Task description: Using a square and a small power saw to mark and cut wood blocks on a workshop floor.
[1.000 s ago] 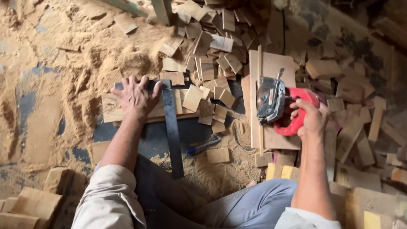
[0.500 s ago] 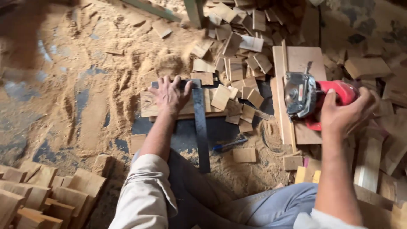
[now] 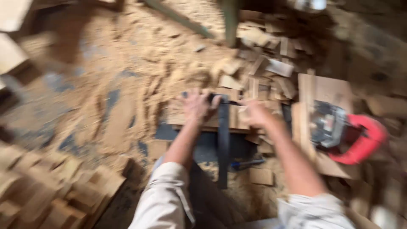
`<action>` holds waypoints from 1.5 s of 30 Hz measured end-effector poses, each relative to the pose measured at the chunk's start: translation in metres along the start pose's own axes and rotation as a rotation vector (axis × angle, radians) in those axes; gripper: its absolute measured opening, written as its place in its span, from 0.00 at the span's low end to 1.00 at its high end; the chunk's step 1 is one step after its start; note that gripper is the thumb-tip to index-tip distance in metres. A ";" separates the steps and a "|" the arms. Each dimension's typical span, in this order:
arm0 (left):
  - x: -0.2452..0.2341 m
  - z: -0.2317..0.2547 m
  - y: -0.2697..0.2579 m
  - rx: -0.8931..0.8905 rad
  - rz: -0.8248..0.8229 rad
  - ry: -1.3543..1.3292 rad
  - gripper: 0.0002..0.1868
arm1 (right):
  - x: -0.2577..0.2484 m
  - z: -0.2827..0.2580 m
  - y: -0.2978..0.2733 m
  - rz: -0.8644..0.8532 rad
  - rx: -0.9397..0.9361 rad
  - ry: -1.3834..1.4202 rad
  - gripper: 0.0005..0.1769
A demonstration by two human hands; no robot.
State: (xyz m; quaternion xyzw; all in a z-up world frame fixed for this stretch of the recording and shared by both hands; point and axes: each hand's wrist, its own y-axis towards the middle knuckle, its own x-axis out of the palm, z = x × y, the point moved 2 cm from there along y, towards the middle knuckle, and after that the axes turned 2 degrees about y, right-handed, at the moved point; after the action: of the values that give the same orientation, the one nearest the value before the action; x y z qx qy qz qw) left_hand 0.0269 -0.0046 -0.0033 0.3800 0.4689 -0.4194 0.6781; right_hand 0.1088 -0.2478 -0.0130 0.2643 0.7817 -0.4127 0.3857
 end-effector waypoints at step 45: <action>0.027 -0.025 -0.029 -0.098 -0.379 0.132 0.46 | 0.083 -0.063 -0.161 0.734 0.247 1.377 0.07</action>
State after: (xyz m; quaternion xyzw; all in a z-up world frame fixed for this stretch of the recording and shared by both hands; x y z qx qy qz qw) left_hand -0.0023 0.0019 -0.0399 0.2784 0.5953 -0.4903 0.5725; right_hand -0.0795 -0.2704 0.0127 0.7424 0.6559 -0.0865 -0.1054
